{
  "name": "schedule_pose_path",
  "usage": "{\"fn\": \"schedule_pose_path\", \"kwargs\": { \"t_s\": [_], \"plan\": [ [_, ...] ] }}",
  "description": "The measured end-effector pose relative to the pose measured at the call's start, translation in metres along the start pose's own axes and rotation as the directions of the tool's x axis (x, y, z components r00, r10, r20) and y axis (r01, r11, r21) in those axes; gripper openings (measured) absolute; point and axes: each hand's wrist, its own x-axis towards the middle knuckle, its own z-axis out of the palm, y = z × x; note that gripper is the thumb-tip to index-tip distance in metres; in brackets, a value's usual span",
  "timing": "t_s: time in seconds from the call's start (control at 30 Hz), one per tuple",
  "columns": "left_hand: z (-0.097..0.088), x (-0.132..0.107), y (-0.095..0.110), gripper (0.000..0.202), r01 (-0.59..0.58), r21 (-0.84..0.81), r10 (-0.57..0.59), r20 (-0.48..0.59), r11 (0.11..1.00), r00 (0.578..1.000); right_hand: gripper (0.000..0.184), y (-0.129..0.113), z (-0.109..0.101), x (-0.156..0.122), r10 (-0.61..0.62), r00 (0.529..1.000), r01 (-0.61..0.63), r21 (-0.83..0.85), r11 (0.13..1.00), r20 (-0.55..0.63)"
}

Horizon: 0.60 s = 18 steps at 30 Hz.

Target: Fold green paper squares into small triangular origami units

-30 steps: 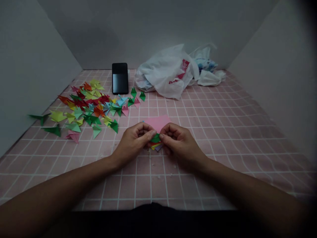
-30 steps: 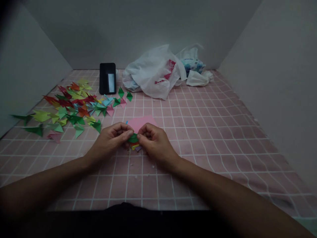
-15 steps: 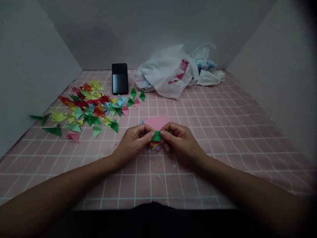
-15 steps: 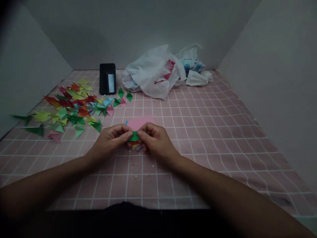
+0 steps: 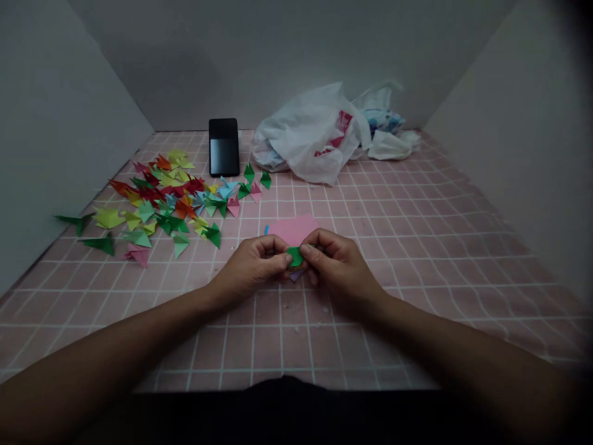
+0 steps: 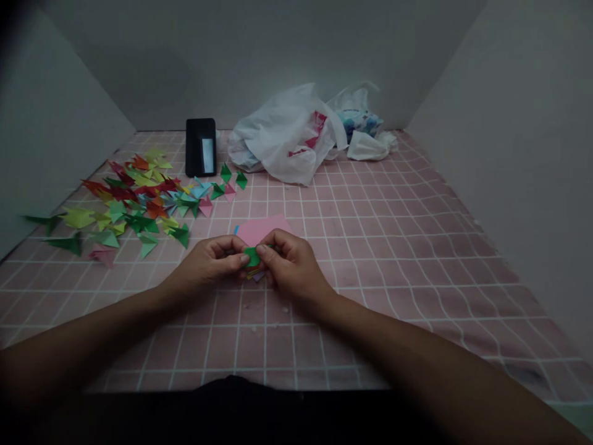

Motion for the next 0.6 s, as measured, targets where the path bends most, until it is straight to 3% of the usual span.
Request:
{"fn": "schedule_pose_path", "kwargs": {
  "t_s": [0.33, 0.6],
  "plan": [
    [0.0019, -0.0023, 0.0045, 0.026, 0.054, 0.058, -0.056, 0.023, 0.997, 0.998, 0.023, -0.0033, 0.0007, -0.0008, 0.005, 1.0, -0.005, -0.031, 1.0, -0.019],
    [0.0024, -0.0041, 0.0035, 0.027, -0.025, 0.037, 0.027, -0.056, 0.999, 0.998, 0.035, -0.0006, -0.0034, 0.0046, 0.013, 1.0, -0.014, 0.097, 0.995, 0.008]
  ]
}}
